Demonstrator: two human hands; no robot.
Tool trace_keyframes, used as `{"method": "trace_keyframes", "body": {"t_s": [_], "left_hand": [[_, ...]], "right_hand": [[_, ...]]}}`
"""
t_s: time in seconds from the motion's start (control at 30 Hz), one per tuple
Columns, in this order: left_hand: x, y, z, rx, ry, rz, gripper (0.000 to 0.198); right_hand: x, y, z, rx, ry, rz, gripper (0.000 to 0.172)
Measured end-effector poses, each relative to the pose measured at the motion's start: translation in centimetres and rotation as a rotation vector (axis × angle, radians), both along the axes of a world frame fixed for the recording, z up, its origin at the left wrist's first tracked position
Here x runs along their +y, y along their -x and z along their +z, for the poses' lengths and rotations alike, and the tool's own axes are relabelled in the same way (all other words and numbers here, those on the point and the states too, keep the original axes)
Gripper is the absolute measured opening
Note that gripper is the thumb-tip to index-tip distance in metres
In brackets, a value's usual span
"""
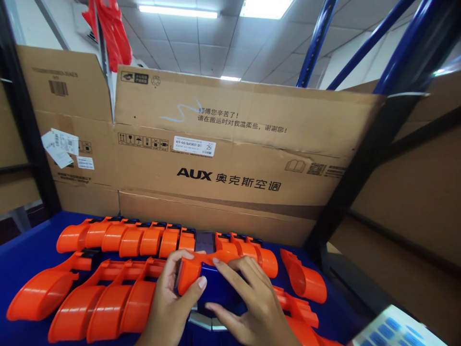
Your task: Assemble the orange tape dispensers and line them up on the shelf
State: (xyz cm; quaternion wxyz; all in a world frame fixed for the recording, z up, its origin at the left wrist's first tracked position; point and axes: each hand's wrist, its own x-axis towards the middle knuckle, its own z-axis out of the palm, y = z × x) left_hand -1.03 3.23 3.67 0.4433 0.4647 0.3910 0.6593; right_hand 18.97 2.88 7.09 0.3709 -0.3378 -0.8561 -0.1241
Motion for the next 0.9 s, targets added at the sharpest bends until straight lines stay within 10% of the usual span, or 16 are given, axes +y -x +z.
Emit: {"method": "trace_keyframes", "body": {"t_s": [0.27, 0.63, 0.9], "left_hand": [[-0.3, 0.3, -0.4, -0.177, 0.018, -0.184, 0.052], [-0.2, -0.1, -0.3, -0.337, 0.184, -0.247, 0.052], [0.2, -0.5, 1.4, -0.513, 0.37, 0.033, 0.046]], "right_hand": [[0.0, -0.3, -0.7, 0.09, 0.065, -0.038, 0.078], [-1.6, 1.6, -0.4, 0.646, 1.08, -0.148, 0.057], [-0.5, 0.5, 0.1, 0.183, 0.435, -0.066, 0.043]]}}
